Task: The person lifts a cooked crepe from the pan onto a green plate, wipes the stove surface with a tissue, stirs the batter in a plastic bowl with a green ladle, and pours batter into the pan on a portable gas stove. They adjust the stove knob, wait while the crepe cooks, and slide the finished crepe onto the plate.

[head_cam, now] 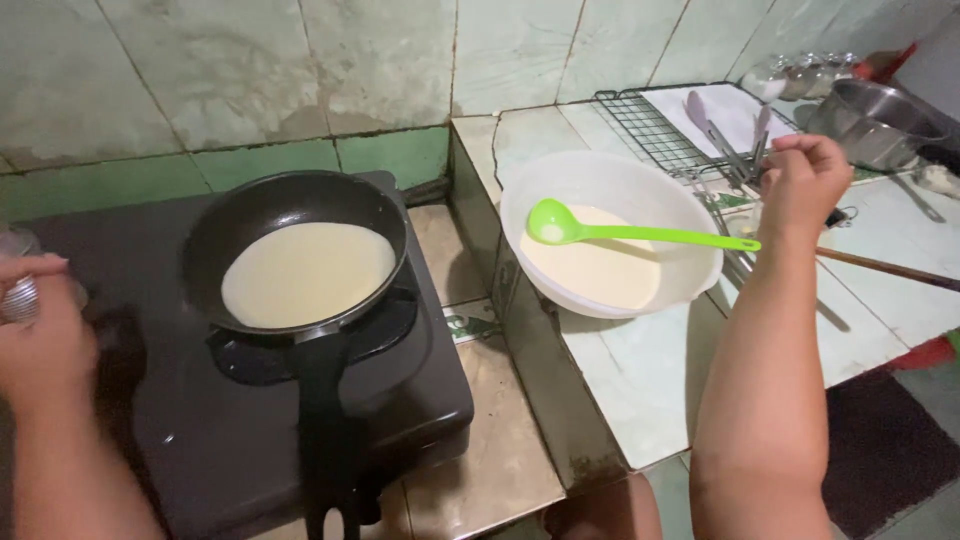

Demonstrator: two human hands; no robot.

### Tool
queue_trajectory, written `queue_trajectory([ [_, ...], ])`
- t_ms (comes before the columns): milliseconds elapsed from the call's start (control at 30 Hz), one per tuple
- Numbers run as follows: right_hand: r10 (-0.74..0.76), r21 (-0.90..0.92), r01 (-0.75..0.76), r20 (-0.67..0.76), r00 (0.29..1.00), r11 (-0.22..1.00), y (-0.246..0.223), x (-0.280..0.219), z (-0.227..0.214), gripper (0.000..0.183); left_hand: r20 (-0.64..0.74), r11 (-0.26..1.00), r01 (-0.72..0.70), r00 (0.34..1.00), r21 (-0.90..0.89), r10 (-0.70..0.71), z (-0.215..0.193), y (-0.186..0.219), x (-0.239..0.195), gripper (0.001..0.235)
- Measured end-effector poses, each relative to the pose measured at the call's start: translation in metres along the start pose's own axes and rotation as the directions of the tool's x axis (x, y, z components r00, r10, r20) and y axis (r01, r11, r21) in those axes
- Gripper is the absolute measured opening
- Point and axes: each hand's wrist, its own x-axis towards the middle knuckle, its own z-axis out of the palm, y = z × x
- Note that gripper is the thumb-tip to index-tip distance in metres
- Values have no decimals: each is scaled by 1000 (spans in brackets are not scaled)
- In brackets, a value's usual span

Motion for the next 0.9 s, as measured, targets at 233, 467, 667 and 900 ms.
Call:
queue_trajectory([
  [233,-94,-103,102,78,992,989,-12,-9,5,18,21,976,213,977,41,-214,6,8,2,9],
  [467,-8,-79,31,272,962,996,-23,-15,12,11,45,997,-58,997,45,56,3,21,10,16],
  [667,-11,-300,101,290,957,948,-36,-25,21,9,78,983,-125,990,131,115,0,49,17,10],
  [900,-64,-515,252,355,933,819,-75,-47,38,2,163,951,-185,975,247,148,-2,34,10,17],
])
